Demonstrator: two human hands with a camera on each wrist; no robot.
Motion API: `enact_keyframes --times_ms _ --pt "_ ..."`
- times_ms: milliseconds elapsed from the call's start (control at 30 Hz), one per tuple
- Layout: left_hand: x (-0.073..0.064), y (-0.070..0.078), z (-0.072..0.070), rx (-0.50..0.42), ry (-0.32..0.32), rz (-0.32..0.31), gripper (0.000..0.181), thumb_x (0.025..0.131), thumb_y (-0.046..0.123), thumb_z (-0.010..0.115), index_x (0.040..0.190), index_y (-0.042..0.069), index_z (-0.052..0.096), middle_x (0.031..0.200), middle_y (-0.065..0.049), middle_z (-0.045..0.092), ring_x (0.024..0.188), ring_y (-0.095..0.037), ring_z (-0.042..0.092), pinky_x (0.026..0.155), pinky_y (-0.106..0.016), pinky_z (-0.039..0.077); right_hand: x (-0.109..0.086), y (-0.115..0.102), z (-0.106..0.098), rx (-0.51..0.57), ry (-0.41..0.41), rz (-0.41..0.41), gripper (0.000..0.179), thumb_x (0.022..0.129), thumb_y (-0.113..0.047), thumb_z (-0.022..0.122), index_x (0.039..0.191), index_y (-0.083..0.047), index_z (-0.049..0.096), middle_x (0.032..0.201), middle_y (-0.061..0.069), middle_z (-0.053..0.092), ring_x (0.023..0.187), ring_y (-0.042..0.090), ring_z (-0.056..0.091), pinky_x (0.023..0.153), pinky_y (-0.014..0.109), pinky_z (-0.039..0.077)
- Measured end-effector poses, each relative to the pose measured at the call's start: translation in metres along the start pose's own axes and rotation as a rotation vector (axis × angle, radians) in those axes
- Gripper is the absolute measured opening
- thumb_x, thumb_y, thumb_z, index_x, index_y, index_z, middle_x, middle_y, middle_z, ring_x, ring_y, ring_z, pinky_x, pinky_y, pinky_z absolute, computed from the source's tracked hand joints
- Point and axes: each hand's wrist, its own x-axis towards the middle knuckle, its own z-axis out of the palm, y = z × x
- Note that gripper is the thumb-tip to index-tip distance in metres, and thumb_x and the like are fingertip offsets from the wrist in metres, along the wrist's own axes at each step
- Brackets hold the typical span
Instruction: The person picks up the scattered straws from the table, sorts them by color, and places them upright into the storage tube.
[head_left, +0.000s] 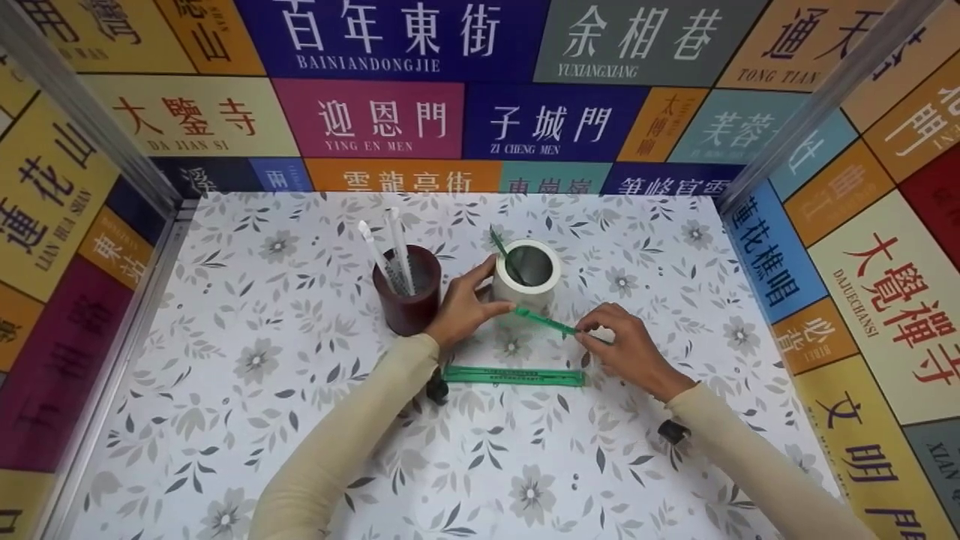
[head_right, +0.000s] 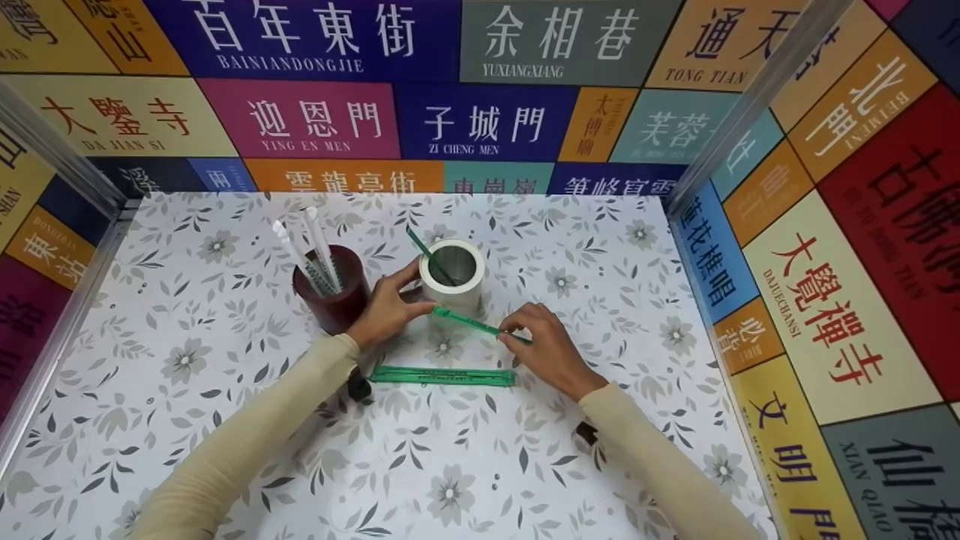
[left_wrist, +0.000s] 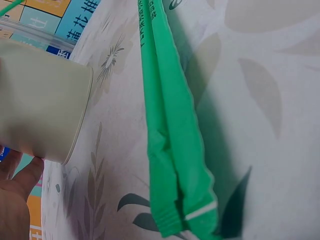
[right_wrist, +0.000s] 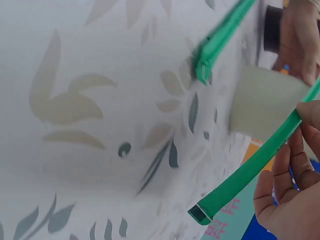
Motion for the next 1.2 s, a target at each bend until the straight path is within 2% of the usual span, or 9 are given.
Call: enact_keyframes --times_ms 100,233,333,400,533,700,900,1200 --pt "-0.001 0.0 -0.001 0.009 0.001 0.0 0.099 0.09 0.012 0.094 0.171 0.005 0.037 0.172 -0.012 0.044 0.159 -0.024 0.044 0.125 -0.038 0.046 0.0 -0.002 -0.008 0.024 0.053 0.035 0.011 0.1 -0.007 0.083 0.105 -0.017 0.082 0.103 -0.005 0.073 0.099 0.015 0.066 0.087 0.035 0.054" --pt "0.0 0.0 -0.001 0.019 0.004 -0.016 0.1 0.09 0.015 0.094 0.171 0.002 0.036 0.173 -0.013 0.042 0.159 -0.024 0.043 0.126 -0.037 0.045 0.005 -0.025 -0.02 0.063 0.109 0.058 0.009 0.101 0.0 0.079 0.106 -0.007 0.081 0.101 0.007 0.073 0.096 0.013 0.063 0.086 0.031 0.05" --pt "0.0 -0.001 0.001 0.012 0.008 -0.031 0.1 0.09 0.015 0.095 0.171 0.004 0.036 0.174 -0.012 0.041 0.159 -0.023 0.043 0.125 -0.034 0.044 0.01 -0.042 -0.031 0.105 0.133 0.075 0.008 0.101 0.006 0.075 0.108 0.004 0.078 0.102 0.016 0.072 0.096 0.014 0.062 0.09 0.03 0.051" --pt "-0.001 -0.002 0.001 -0.001 0.012 -0.039 0.1 0.09 0.015 0.094 0.171 0.007 0.036 0.174 -0.011 0.041 0.159 -0.022 0.043 0.125 -0.032 0.045 0.014 -0.041 -0.037 0.132 0.143 0.097 0.009 0.102 0.006 0.074 0.11 0.005 0.078 0.104 0.018 0.072 0.096 0.014 0.063 0.09 0.029 0.052" --pt "-0.002 -0.003 0.002 -0.03 0.02 -0.046 0.102 0.09 0.014 0.094 0.172 0.005 0.035 0.174 -0.011 0.041 0.159 -0.022 0.043 0.126 -0.034 0.044 0.024 -0.031 -0.044 0.175 0.164 0.133 0.012 0.104 0.002 0.073 0.115 0.004 0.078 0.108 0.02 0.073 0.097 0.014 0.064 0.089 0.024 0.051" --pt "-0.003 -0.003 0.003 -0.061 0.024 -0.054 0.102 0.09 0.012 0.094 0.172 0.005 0.035 0.174 -0.01 0.041 0.16 -0.023 0.043 0.127 -0.036 0.043 0.035 -0.031 -0.049 0.243 0.201 0.149 0.013 0.104 -0.005 0.076 0.116 -0.001 0.081 0.108 0.017 0.076 0.098 0.015 0.067 0.088 0.024 0.054" --pt "-0.004 0.0 0.004 -0.092 0.037 -0.079 0.099 0.09 0.012 0.094 0.172 0.014 0.04 0.173 -0.006 0.045 0.158 -0.021 0.045 0.128 -0.036 0.042 0.048 -0.043 -0.049 0.37 0.232 0.124 0.014 0.103 -0.007 0.079 0.115 -0.001 0.082 0.107 0.015 0.076 0.096 0.021 0.072 0.086 0.026 0.06" --pt "-0.004 0.0 0.008 -0.116 0.06 -0.043 0.092 0.088 0.008 0.094 0.166 0.016 0.047 0.166 -0.007 0.053 0.156 -0.024 0.047 0.13 -0.043 0.041 0.067 -0.061 -0.044 0.402 0.268 0.037 0.015 0.103 -0.001 0.076 0.117 0.005 0.078 0.109 0.014 0.075 0.099 0.022 0.073 0.09 0.027 0.062"
